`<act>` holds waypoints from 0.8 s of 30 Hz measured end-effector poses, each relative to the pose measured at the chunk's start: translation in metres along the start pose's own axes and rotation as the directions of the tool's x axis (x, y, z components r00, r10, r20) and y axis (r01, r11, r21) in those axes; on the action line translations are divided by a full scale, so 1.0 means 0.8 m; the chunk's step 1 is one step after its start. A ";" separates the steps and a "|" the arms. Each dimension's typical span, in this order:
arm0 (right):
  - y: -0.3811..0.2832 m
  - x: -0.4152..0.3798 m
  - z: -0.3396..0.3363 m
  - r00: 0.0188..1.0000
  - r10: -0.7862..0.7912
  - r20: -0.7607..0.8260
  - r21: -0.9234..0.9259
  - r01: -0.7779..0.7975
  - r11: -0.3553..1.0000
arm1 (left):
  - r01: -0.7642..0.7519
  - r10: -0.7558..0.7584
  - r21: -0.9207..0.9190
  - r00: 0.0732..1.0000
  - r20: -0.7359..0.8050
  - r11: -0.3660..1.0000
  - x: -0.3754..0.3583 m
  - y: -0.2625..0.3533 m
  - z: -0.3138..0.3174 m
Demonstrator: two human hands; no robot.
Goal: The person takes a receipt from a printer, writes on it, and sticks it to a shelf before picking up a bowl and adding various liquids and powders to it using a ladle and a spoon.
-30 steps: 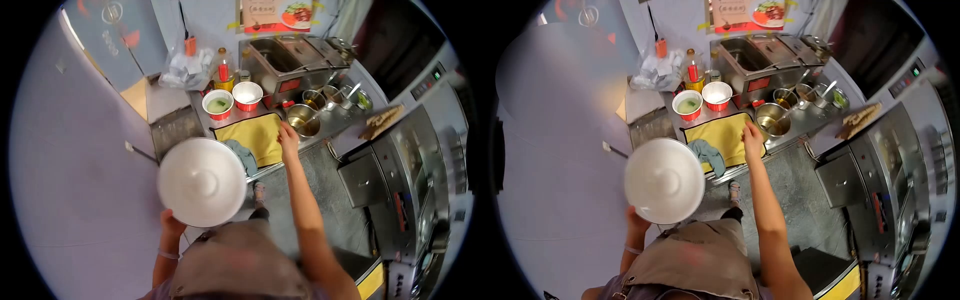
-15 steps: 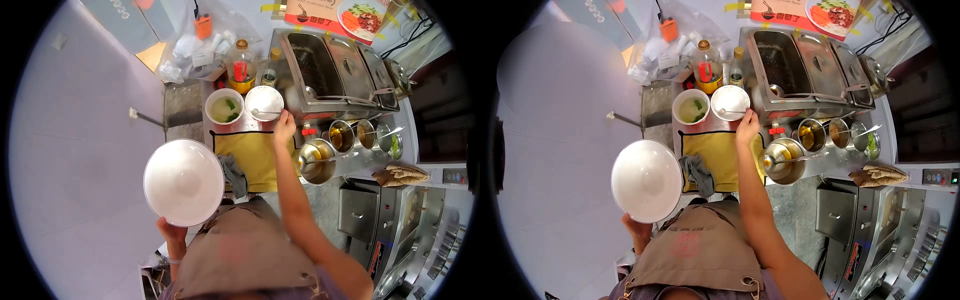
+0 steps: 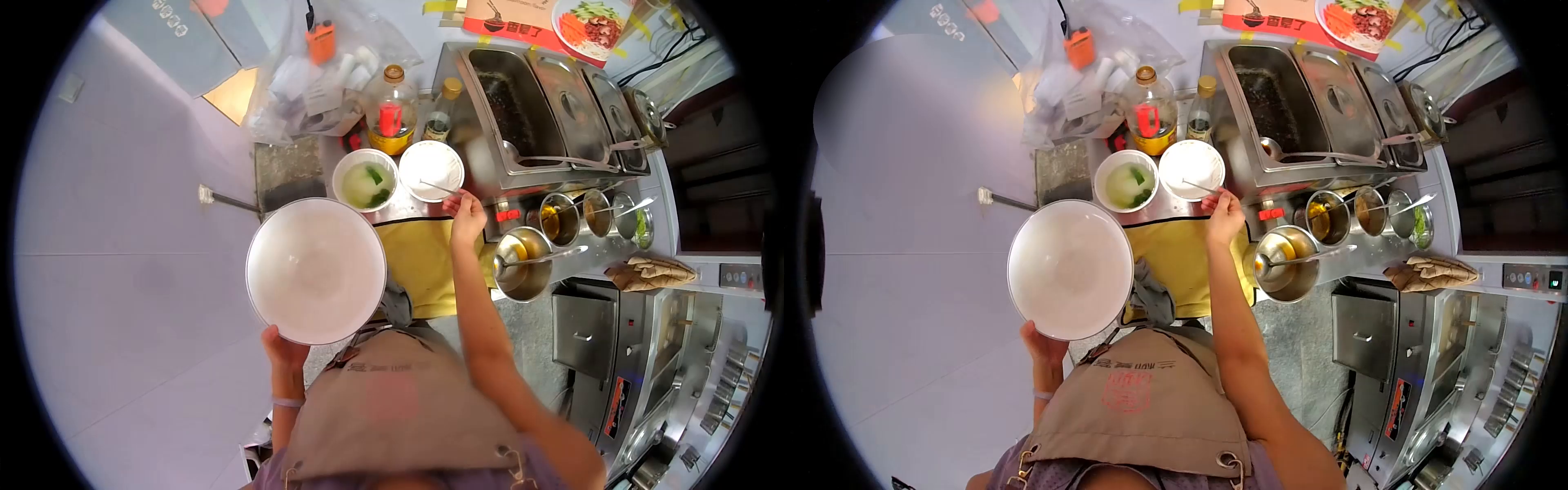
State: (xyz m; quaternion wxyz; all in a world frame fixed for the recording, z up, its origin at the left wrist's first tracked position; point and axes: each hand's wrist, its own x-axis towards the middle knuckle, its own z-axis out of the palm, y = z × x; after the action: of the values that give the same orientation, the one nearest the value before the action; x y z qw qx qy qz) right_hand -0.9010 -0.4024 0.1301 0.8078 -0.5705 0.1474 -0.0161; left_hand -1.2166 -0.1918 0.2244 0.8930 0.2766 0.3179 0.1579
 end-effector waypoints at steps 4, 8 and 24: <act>-0.011 -0.008 -0.004 0.998 0.044 -0.045 0.012 -0.044 0.999 | 0.014 -0.013 -0.011 0.998 0.064 1.000 0.020 0.000 0.006; -0.019 -0.012 -0.012 0.994 0.087 -0.068 0.060 -0.083 0.995 | 0.072 -0.071 -0.007 0.989 0.128 0.997 0.036 -0.007 0.014; -0.126 -0.058 -0.039 0.998 0.024 -0.064 0.082 -0.019 0.996 | 0.236 -0.228 0.021 0.910 0.347 0.972 0.082 -0.077 0.078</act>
State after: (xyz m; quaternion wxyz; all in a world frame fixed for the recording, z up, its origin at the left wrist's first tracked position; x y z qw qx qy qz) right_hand -0.9394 -0.4570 0.2239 0.8253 -0.5347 0.1790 -0.0321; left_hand -1.1196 -0.2355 0.1964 0.9503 0.2510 0.1843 0.0029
